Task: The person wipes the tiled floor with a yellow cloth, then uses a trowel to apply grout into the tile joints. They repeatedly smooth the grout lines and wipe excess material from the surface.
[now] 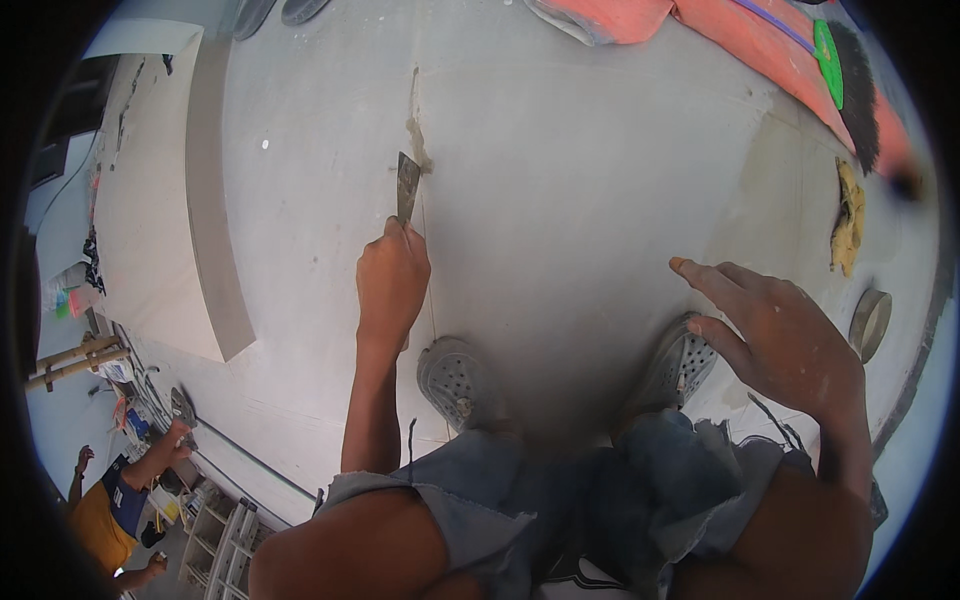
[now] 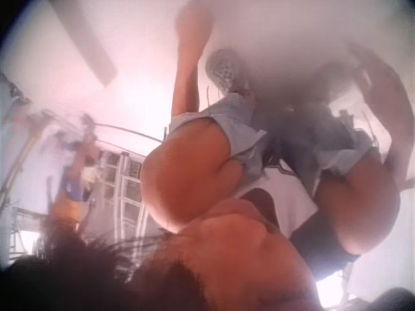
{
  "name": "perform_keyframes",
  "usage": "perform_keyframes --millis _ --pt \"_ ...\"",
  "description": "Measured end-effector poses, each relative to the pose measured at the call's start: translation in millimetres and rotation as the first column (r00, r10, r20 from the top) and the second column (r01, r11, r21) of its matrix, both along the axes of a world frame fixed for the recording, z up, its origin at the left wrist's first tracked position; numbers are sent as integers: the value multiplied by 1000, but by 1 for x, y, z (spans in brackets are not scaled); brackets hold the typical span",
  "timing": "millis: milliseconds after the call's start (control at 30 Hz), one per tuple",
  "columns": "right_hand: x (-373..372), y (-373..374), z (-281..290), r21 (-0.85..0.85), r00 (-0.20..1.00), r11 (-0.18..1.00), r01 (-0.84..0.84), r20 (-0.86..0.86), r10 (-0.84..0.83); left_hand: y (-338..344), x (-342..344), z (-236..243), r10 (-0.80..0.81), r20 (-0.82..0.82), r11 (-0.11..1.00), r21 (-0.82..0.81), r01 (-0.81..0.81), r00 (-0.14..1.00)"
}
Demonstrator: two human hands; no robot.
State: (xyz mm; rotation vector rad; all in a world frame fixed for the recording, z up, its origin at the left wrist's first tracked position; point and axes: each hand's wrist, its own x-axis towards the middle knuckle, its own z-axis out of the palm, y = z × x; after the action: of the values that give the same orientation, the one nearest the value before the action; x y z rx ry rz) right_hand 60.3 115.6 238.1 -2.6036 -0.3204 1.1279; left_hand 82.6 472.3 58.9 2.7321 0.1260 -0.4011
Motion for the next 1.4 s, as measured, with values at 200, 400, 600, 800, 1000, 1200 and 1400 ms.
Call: perform_keyframes --millis 200,400,600,800,1000,1200,1400 --pt "16 8 -10 74 993 993 -90 77 84 -5 -29 2 -48 -45 998 31 49 998" --pt "25 14 -32 251 993 961 -113 67 99 19 -63 19 0 -162 976 216 35 987" --pt "6 -10 -14 142 999 990 -5 34 0 1 -80 18 8 -243 988 153 30 970" --pt "-4 -18 -19 118 998 993 13 59 -20 7 -94 19 13 -235 984 174 29 972" --pt "6 -11 -5 88 999 995 52 5 -52 4 -88 44 28 -328 991 134 17 944" --pt "8 0 -10 146 998 989 34 50 -42 15 -116 42 113 -285 985 -91 -144 952" --pt "21 39 -31 202 999 979 17 27 -23 13 -49 2 239 -110 903 -339 -262 965"
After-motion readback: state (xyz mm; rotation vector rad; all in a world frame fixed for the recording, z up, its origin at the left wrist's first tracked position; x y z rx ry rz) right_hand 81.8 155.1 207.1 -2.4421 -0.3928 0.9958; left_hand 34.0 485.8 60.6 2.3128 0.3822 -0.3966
